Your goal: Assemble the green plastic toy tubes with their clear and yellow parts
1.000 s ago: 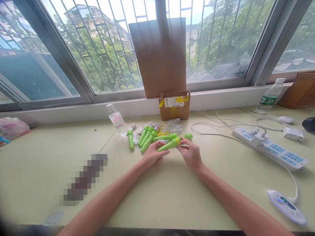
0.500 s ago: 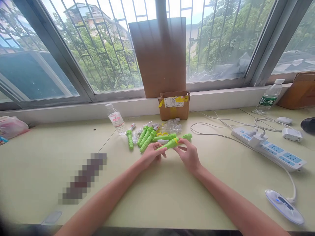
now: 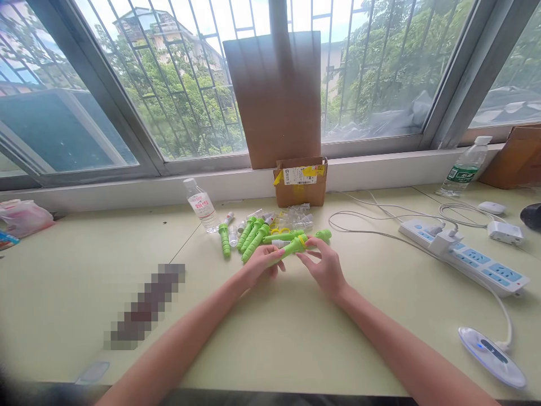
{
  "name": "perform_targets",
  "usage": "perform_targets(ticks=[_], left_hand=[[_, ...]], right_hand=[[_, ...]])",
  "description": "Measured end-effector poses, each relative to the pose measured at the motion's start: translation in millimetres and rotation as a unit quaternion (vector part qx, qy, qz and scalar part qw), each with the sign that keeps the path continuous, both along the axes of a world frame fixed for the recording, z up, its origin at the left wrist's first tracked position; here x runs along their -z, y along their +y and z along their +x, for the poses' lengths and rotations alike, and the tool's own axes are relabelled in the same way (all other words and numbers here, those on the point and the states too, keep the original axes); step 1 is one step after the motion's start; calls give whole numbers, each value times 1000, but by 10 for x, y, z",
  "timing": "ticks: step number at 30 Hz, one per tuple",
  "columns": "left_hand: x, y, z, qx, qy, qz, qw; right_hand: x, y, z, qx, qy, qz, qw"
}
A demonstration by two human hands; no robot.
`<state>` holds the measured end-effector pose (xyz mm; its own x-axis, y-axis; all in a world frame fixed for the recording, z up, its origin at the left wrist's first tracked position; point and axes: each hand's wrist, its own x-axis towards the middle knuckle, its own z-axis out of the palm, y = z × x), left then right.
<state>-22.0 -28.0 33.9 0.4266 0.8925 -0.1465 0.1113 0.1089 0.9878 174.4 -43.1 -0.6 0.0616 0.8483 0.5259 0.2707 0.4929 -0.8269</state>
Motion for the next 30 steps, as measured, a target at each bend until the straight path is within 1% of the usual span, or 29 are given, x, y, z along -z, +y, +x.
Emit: perform_targets(ticks=[4, 8, 13, 15, 19, 20, 24, 30], left_hand=[[19, 7, -1, 21, 30, 6, 999], [34, 1, 13, 29, 44, 30, 998], [14, -9, 33, 36, 57, 36, 997], [-8, -25, 46, 22, 77, 48, 996], [-59, -73, 68, -36, 120, 108, 986], [-67, -84, 69, -35, 121, 104, 987], [-57, -99, 58, 9, 86, 42, 995], [3, -55, 29, 23, 60, 42, 997]], right_hand=[[2, 4, 10, 2, -7, 17, 1000], [6, 13, 33, 12, 4, 16, 1000], [3, 17, 37, 20, 12, 16, 1000], [-1, 18, 35, 21, 16, 15, 1000], [-21, 12, 30, 14, 14, 22, 1000], [-27, 8, 28, 10, 12, 25, 1000], [-35, -7, 14, -12, 6, 21, 1000], [-22, -8, 15, -17, 4, 10, 1000]])
